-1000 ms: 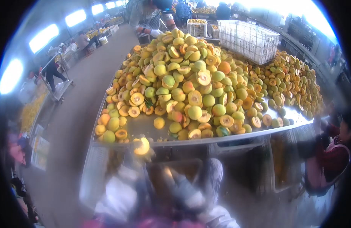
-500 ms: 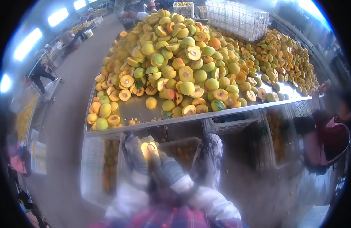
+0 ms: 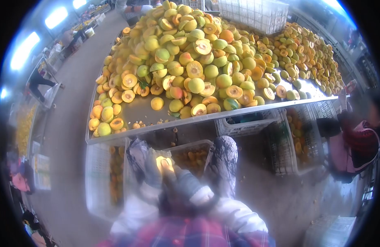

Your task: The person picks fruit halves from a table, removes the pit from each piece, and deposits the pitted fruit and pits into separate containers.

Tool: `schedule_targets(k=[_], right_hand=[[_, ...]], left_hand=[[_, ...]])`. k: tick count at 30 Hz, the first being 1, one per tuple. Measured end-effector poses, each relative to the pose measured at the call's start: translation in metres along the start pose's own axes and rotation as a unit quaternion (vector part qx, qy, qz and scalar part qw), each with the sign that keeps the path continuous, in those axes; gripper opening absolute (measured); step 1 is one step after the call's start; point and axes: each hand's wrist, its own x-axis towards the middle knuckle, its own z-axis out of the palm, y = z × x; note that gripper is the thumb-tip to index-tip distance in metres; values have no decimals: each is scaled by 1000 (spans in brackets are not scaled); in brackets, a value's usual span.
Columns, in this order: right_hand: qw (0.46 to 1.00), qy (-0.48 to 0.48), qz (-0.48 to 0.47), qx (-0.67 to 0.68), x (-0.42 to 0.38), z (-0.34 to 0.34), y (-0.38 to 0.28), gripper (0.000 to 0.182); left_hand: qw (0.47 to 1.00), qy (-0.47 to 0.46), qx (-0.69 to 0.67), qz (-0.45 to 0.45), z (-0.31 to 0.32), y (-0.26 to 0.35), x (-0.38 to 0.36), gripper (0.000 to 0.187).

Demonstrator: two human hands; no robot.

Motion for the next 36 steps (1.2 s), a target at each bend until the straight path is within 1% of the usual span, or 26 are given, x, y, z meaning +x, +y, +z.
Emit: schedule_targets(k=[2, 3, 4, 5, 6, 7, 8, 10, 11, 13, 19, 21, 22, 24, 25, 26, 27, 28, 29, 30, 31, 32, 33, 34, 35, 36], right_hand=[[959, 105, -217, -146, 1, 11, 24, 37], [960, 105, -217, -145, -1, 5, 24, 37], [869, 118, -313, -364, -4, -5, 22, 35], [722, 122, -388, -559, -6, -14, 17, 33], [722, 122, -389, -559, -12, -22, 6, 33], [903, 4, -262, -341, -19, -30, -8, 39], [984, -113, -107, -86, -22, -34, -16, 45], [949, -72, 21, 307, -10, -8, 6, 43], [912, -42, 42, 406, -7, 5, 15, 42], [901, -11, 42, 431, -1, 21, 25, 40], [981, -55, -118, 142, 16, 27, 64, 35], [945, 63, -307, -98, 27, 25, 83, 34], [943, 64, -311, -99, 27, 16, 71, 34], [983, -91, -102, 125, 24, -11, 38, 35], [958, -166, 11, 234, 18, -24, 15, 37], [958, -165, 12, 234, 4, -32, -20, 37], [825, -96, 160, 533, -13, -36, -62, 35], [581, -14, 287, 762, -18, -40, -85, 34], [580, -15, 285, 763, -10, -49, -86, 34], [857, -188, 237, 417, 1, -62, -80, 49], [939, -314, 135, -24, 9, -67, -71, 75], [940, -311, 135, -23, 13, -44, -47, 75], [842, -368, -24, 393, 12, -1, -11, 56], [568, -348, -180, 724, 8, 24, 10, 39], [569, -348, -178, 724, 3, 26, 16, 39], [662, -247, -29, 707, -1, 27, 19, 41]], left_hand=[[996, -67, 56, -23, -4, 6, 3, 39], [992, -94, 76, -33, -6, 10, 6, 41], [992, -94, 77, -32, -10, 13, 11, 41], [980, -172, 68, -71, -13, 16, 19, 39], [961, -248, 58, -109, -14, 16, 22, 37], [954, -269, 58, -118, -13, 19, 21, 36], [960, -253, 60, -103, -10, 20, 20, 35], [979, -188, 71, -43, -4, 24, 15, 33], [985, -156, 79, -6, -2, 26, 11, 32], [988, -100, 101, 66, 3, 30, 0, 31], [969, -77, 202, 117, -2, 51, -8, 30], [945, -37, 259, 195, 8, 54, -17, 31], [922, -11, 295, 252, 17, 57, -25, 31], [857, 40, 355, 372, 35, 67, -39, 33], [827, 63, 373, 416, 42, 71, -44, 34], [811, 89, 383, 434, 47, 73, -46, 35], [806, 120, 393, 425, 47, 72, -44, 36], [812, 168, 405, 384, 43, 67, -39, 37], [817, 222, 422, 325, 38, 62, -35, 38], [816, 220, 423, 327, 16, 44, -17, 38], [937, 72, 286, 189, -23, 12, 14, 33], [988, -82, 128, 32, -43, -6, 31, 37], [988, -105, 109, -17, -27, 11, 11, 36], [986, -80, 142, 44, -4, 30, -10, 35], [960, -33, 215, 175, 19, 45, -32, 34], [876, 54, 297, 377, 48, 58, -56, 34]])
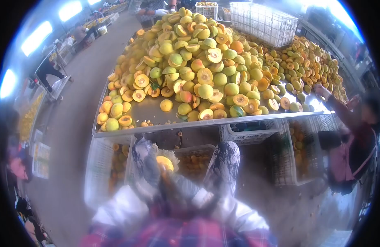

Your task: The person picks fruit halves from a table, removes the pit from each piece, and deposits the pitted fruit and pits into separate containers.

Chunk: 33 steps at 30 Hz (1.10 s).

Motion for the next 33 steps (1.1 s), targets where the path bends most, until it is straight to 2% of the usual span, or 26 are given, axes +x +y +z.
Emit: schedule_targets(k=[1, 2, 3, 5, 7, 8, 9, 10, 11, 12, 13, 15, 16, 17, 18, 19, 21, 23, 24, 26, 27, 29, 30, 31, 32, 33], right_hand=[[979, 195, 34, -43, -2, -1, 0, 44], [983, 167, 49, 62, -1, 20, -3, 44], [983, 166, 50, 62, -1, 34, -9, 44], [984, 141, 65, 83, -2, 50, -16, 42], [993, 91, 74, -9, -11, 12, -12, 37], [990, 43, 85, -101, -16, -14, -7, 31], [990, 41, 92, -103, -25, -39, 4, 31], [848, 98, 37, -519, -37, -64, 19, 30], [539, 135, -35, -831, -43, -79, 28, 30], [555, 90, -168, -810, -44, -78, 30, 37], [556, 87, -173, -808, -36, -72, 25, 37], [665, 71, 120, -733, -22, -57, 18, 43], [646, 3, -18, -763, -22, -87, 30, 44], [643, 2, -22, -766, -20, -86, 26, 44], [664, 21, 35, -747, -16, -76, 18, 45], [683, 40, 93, -724, -14, -73, 12, 45], [673, 39, 18, -738, -15, -100, 22, 44], [737, 159, 102, -649, -11, -92, 18, 44], [777, 214, 115, -581, -6, -83, 14, 46], [769, 201, 110, -597, -6, -79, 6, 46], [765, 189, 108, -606, -7, -74, 6, 46], [783, 197, 136, -574, -3, -43, -13, 44], [777, 198, 137, -581, 1, -17, -30, 44], [772, 201, 139, -588, 0, -4, -35, 44], [768, 184, 5, -613, -11, -76, 1, 43], [772, 187, 7, -608, -17, -67, 2, 43]], left_hand=[[968, 140, 91, 188, 13, 33, -7, 35], [908, 261, 136, 299, 23, 57, -8, 35], [907, 262, 136, 300, 17, 49, -9, 35], [994, 102, 0, 26, -15, 3, -8, 32], [957, -71, -135, -247, -45, -28, 1, 28], [981, -147, 130, 0, -63, 38, 11, 25], [885, 49, 443, 136, -84, -8, 0, 26], [896, -88, 435, 0, -118, 18, 17, 29], [819, -23, 544, 179, -176, -68, 10, 29], [790, 55, 529, 304, -169, 3, 28, 29], [705, 90, 650, 269, -207, -38, 33, 31], [870, 43, 486, 71, -188, -18, 64, 37], [935, 15, 355, 15, -153, -7, 83, 40], [976, -13, 214, -38, -118, 2, 103, 44], [932, -61, 335, 127, -99, -27, 127, 47], [844, -105, 443, 283, -79, -60, 151, 50], [839, -132, 463, 253, 6, -55, 183, 56], [832, -267, 466, 139, 50, -55, 213, 59], [833, -265, 464, 142, 65, -70, 220, 59], [776, -306, 533, 139, 86, -100, 232, 55], [776, -304, 534, 141, 85, -93, 235, 55], [808, -360, 465, 25, 71, -73, 234, 50], [877, -309, 367, 29, 60, -111, 232, 44], [874, -314, 371, 30, 47, -90, 227, 44], [928, -313, 160, -125, 29, -68, 217, 42], [916, -286, -60, -275, 16, -45, 205, 40]])
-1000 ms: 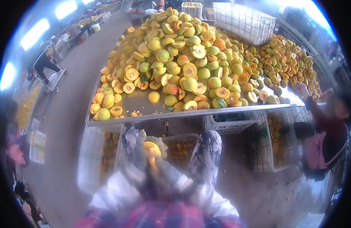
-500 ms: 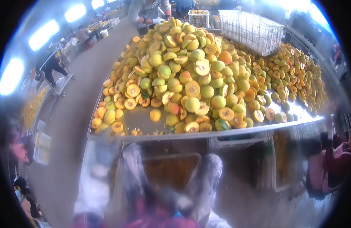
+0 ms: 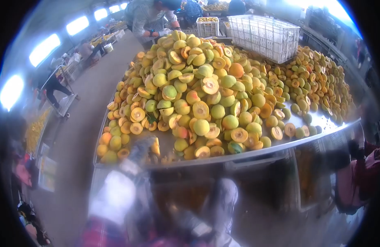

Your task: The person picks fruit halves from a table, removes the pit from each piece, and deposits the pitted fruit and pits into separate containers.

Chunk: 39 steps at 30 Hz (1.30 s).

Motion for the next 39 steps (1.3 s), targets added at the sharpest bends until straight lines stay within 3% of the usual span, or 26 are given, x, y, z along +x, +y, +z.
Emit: schedule_targets(k=[1, 3, 6, 8, 9, 10, 12, 14, 16, 17, 19, 20, 22, 24, 25, 26, 28, 30, 32, 34, 35, 36, 38, 39], right_hand=[[1000, 23, -21, -1, -4, -2, -7, 42], [996, 68, -64, -2, -3, -14, -50, 39], [989, 109, -98, -2, -6, -18, -103, 37], [975, 158, -101, 120, -5, -16, -128, 35], [989, 131, -61, -32, -2, -22, -135, 34], [989, 136, -56, -33, -5, -20, -130, 34], [953, 129, -124, -244, -1, -17, -113, 37], [930, 176, -157, -282, -1, -10, -106, 34], [972, 209, -103, -18, -6, -10, -139, 28], [972, 210, -100, -18, -5, -12, -149, 28], [955, 171, -56, 238, -2, -15, -160, 26], [954, 175, -55, 237, 2, -14, -153, 26], [962, 221, -158, 3, 22, -12, -120, 26], [958, 232, -159, 58, 35, -1, -107, 23], [955, 261, -140, 3, 36, 0, -107, 21], [949, 288, -120, -52, 37, 1, -107, 18], [936, 315, -154, 22, 36, 8, -105, 15], [944, 315, -82, 47, 30, 9, -115, 16], [951, 279, -85, 107, 13, 4, -139, 18], [953, 237, -88, 166, 3, -2, -141, 20], [963, 211, -75, 150, -3, -4, -135, 25], [972, 183, -62, 134, -7, -7, -130, 29], [979, 138, -11, 150, -14, -11, -130, 40], [980, 182, -71, 26, -13, -6, -109, 29]], left_hand=[[1000, 0, 2, -5, 4, 3, -21, 40], [949, 38, -309, 42, 18, -1, -62, 42], [956, 90, -277, 21, 28, -8, -110, 48], [949, 43, -311, 23, 23, -33, -117, 50], [951, 20, -306, 28, 22, -43, -118, 49], [953, -4, -302, 33, 23, -51, -120, 48], [942, 6, -333, 41, 34, -66, -128, 45], [965, 137, -186, 126, 42, -73, -135, 38], [972, 128, -123, 154, 47, -71, -143, 33], [974, 121, -56, 182, 50, -66, -150, 28], [963, 103, 77, 236, 58, -53, -166, 21], [950, 92, 143, 263, 63, -45, -174, 20], [933, 108, 206, 276, 81, -12, -199, 19], [883, 146, 332, 298, 101, 11, -216, 19], [856, 193, 289, 384, 110, 6, -218, 17], [856, 192, 289, 383, 107, -20, -208, 17], [948, 162, 95, 258, 98, -86, -173, 17], [950, 164, 150, 217, 102, -74, -179, 17], [949, 165, 202, 179, 105, -71, -179, 18], [970, 131, -98, 178, 102, -77, -176, 21], [947, 113, -245, 173, 98, -80, -173, 23], [947, 118, -245, 174, 91, -84, -168, 23], [933, 97, -338, 80, 75, -87, -158, 26], [975, 138, -17, 172, 73, -82, -157, 23]])
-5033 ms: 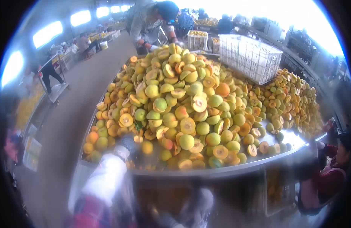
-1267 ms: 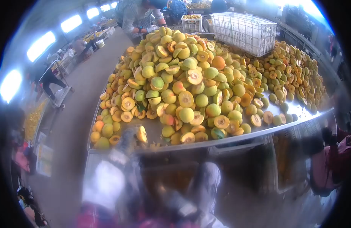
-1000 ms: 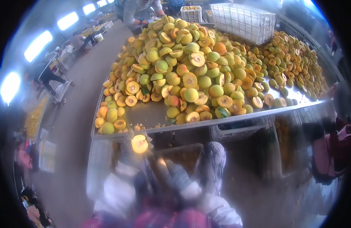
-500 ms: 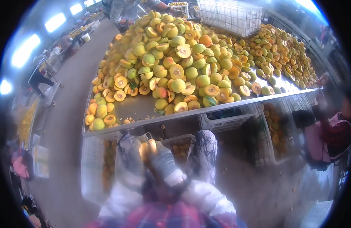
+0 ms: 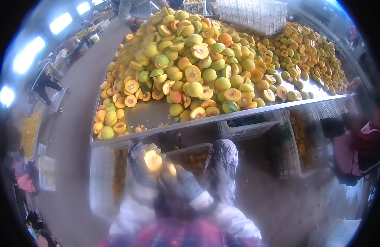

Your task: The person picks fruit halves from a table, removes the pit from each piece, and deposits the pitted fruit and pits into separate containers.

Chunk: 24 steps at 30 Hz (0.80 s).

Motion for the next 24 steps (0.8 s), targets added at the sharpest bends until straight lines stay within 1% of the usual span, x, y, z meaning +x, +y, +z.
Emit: schedule_targets(k=[1, 2, 3, 4, 5, 6, 7, 8, 9, 10, 11, 12, 13, 14, 15, 16, 17, 18, 19, 20, 21, 22, 23, 24], right_hand=[[989, 35, -82, -116, -2, 0, 6, 24], [989, 37, -80, -115, -4, -3, 9, 24], [949, 11, -198, -246, -5, -8, 3, 32], [876, -16, -309, -369, -6, -10, 1, 43], [877, -14, -307, -370, -6, -8, 3, 43], [924, -50, -200, -322, -6, -1, 8, 56], [955, -85, -90, -268, -5, 6, 16, 71], [943, -104, -110, -298, -1, 14, 41, 87], [943, -103, -108, -298, 0, 20, 47, 87], [947, -36, -139, -287, 0, 26, 52, 57], [946, 32, -170, -274, 0, 30, 57, 34], [946, 33, -169, -274, -2, 28, 50, 34], [955, 33, -162, -247, -5, 26, 36, 33], [962, 34, -155, -221, -7, 24, 28, 31], [963, 35, -154, -220, -7, 23, 28, 31], [962, 22, -167, -214, -8, 21, 28, 33], [961, 9, -181, -208, -9, 18, 29, 35], [960, -5, -194, -202, -10, 15, 29, 37], [958, -18, -207, -195, -11, 12, 29, 39], [957, -31, -220, -189, -11, 9, 29, 42], [957, -30, -220, -188, -11, 4, 14, 42], [953, -39, -234, -191, -13, -4, -13, 44], [948, -47, -248, -194, -14, -7, -27, 47], [948, -45, -248, -194, -13, -6, -22, 47]], left_hand=[[1000, -2, 1, -1, 0, 4, 5, 23], [964, 16, -180, -194, 0, 6, 10, 23], [859, 33, -348, -375, 2, 10, 11, 22], [858, 31, -347, -377, 8, 14, 6, 22], [885, 59, -327, -325, 18, 19, -1, 20], [908, 86, -306, -271, 26, 21, -8, 19], [909, 82, -305, -273, 28, 12, -11, 19], [941, 80, -264, -197, 28, -3, -14, 20], [965, 78, -220, -118, 31, -6, -16, 22], [965, 77, -220, -120, 40, -10, -19, 22], [968, 167, -163, -94, 52, -13, -21, 23], [959, 256, -105, -66, 58, -14, -22, 23], [959, 254, -104, -67, 51, -11, -21, 23], [945, 206, -200, -157, 38, -6, -19, 22], [912, 153, -292, -244, 31, -4, -18, 21], [912, 153, -291, -244, 40, -6, -18, 21], [908, 257, -275, -183, 56, -10, -19, 20], [891, 357, -254, -118, 65, -12, -20, 20], [891, 357, -253, -119, 57, -12, -19, 20], [905, 265, -287, -166, 43, -11, -18, 20], [908, 170, -319, -212, 35, -11, -17, 20], [908, 170, -318, -213, 50, -9, -18, 20], [943, 302, -141, 12, 79, -4, -22, 22], [883, 403, 51, 236, 95, 1, -25, 24]])
